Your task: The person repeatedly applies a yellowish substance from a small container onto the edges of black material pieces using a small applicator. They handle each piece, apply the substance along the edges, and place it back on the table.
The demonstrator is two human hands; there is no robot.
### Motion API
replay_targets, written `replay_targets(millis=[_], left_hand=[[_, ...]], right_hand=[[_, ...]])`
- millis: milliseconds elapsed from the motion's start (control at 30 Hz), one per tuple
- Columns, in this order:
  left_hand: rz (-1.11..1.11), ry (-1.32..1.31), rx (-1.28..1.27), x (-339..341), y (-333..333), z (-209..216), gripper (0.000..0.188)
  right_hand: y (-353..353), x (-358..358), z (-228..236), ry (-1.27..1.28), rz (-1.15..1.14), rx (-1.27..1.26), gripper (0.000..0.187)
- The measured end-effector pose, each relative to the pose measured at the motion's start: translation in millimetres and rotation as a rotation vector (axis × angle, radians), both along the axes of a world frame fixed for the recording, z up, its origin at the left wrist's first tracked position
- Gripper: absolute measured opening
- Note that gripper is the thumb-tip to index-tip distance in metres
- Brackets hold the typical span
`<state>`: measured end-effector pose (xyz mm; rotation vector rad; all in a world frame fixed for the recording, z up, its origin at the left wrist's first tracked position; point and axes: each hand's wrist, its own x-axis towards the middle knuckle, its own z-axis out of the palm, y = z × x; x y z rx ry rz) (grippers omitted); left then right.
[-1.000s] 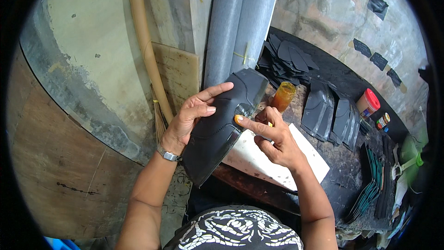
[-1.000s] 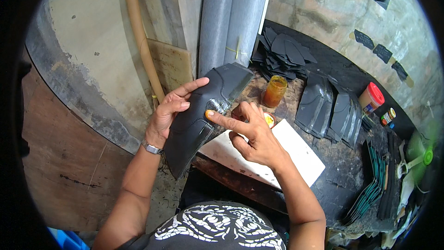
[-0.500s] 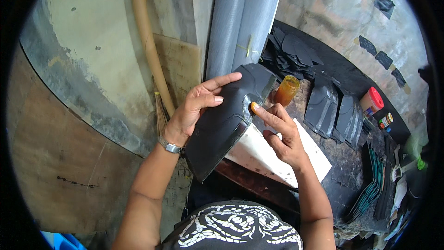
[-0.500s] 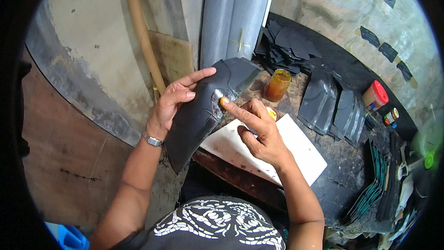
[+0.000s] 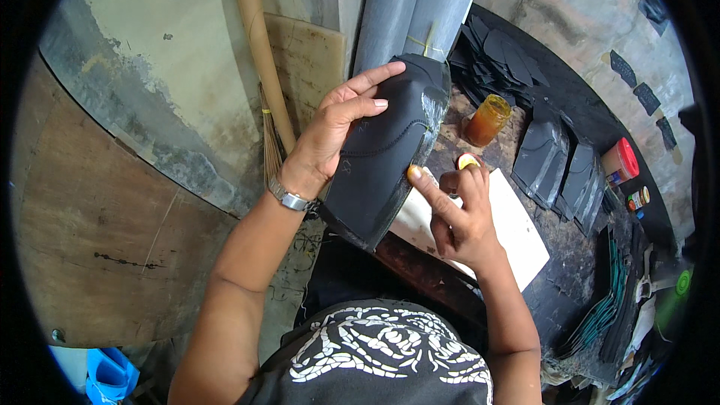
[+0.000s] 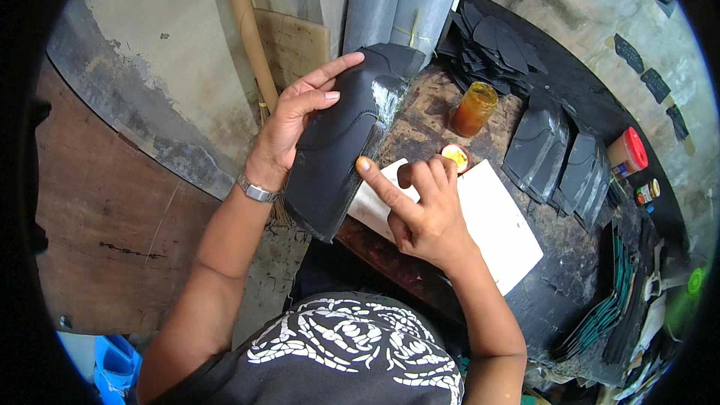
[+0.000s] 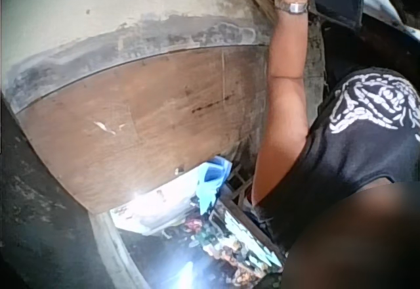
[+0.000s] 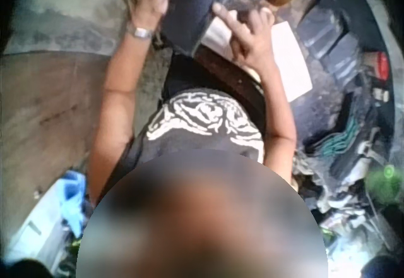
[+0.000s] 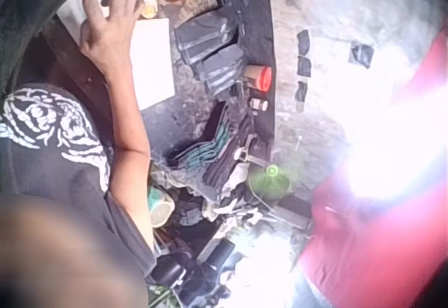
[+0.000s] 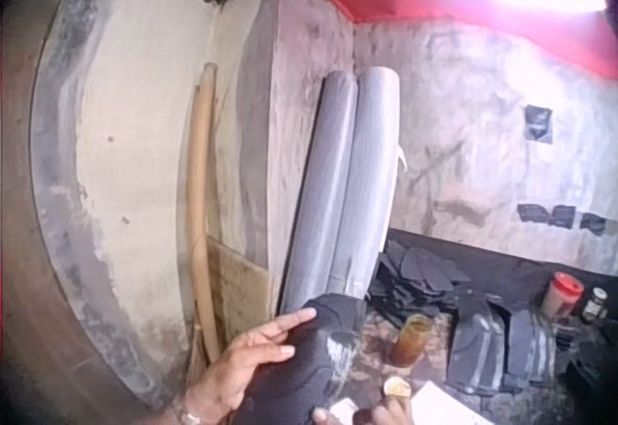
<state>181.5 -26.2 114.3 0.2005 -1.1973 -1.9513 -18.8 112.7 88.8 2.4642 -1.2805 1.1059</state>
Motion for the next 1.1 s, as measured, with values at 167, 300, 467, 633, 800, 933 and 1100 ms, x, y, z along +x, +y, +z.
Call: replay_targets(millis=[167, 300, 467, 633, 800, 933, 1100], left_hand=[[0.129, -0.075, 0.015, -2.4, -0.2, 2.7, 0.060], [0.177, -0.041, -0.060, -30.4, 4.9, 20.0, 0.063], [-0.032, 0.065, -0.146, -107.0, 5.0, 43.2, 0.085], [-0.223, 0.069, -0.080, -228.6, -7.8, 33.3, 0.088], [-0.267, 0.025, 0.021, -353.8, -5.9, 6.2, 0.096], [-0.259, -0.007, 0.119, -425.4, -10.0, -23.6, 0.101], [-0.153, -0.140, 0.113, -468.7, -19.6, -53.2, 0.100]], right_hand=[[12.8, 3.6, -15.2, 0.352, -0.101, -0.174, 0.058], [36.3, -20.9, -27.2, 0.232, 0.008, -0.100, 0.057], [98.1, -85.0, -38.4, -0.144, -0.462, 0.050, 0.064], [171.2, -115.0, -68.1, -0.569, -0.876, 0.064, 0.051], [199.7, -115.3, -94.2, -0.887, -0.982, 0.022, 0.040], [194.4, -122.7, -99.4, -0.805, -0.992, 0.126, 0.045], [190.8, -125.8, -95.2, -0.826, -0.969, 0.145, 0.042]])
